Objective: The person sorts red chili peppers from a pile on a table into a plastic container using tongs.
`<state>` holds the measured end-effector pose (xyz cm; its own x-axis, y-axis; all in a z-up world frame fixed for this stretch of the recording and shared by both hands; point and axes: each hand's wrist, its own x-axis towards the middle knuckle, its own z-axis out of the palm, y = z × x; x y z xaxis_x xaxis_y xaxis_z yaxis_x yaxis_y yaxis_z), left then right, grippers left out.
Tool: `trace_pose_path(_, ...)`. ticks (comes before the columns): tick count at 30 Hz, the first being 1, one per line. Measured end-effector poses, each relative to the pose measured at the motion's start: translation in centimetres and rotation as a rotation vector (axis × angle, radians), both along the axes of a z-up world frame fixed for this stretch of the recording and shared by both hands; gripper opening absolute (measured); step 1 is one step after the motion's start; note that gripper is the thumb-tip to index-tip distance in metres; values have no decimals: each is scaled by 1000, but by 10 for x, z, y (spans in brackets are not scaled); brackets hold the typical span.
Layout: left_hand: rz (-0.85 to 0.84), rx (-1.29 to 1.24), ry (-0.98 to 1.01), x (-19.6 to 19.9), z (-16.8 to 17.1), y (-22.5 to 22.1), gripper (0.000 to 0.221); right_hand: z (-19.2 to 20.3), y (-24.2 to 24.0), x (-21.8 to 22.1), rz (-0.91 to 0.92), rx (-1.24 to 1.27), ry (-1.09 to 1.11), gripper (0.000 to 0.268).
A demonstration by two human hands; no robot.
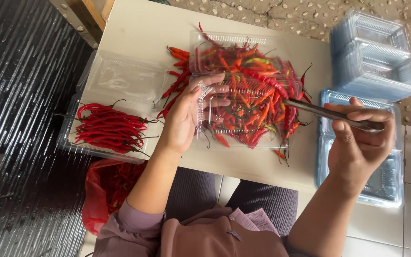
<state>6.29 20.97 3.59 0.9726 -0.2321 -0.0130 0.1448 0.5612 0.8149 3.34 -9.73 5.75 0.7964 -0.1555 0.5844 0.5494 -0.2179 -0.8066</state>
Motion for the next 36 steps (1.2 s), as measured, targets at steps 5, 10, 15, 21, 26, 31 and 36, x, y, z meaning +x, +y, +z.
trace_pose_path(5,-95,-56,97,3,-4,4,58,13,-5,-3,165,-145,81,25)
trace_pose_path(10,-167,-98,95,1,-2,5,54,29,-4,-4,346,-282,112,18)
trace_pose_path(15,-194,-40,79,-3,7,3,57,44,1,-1,473,-492,128,18)
trace_pose_path(21,-187,-12,41,-6,9,3,49,51,-5,1,434,-616,95,22)
trace_pose_path(26,-189,-14,51,-5,8,0,50,60,-10,4,476,-677,112,20)
trace_pose_path(31,-183,-91,-56,-5,-2,-4,44,70,7,2,466,-772,86,19)
trace_pose_path(36,-148,-43,61,-4,1,-3,53,73,5,-9,368,-716,95,19)
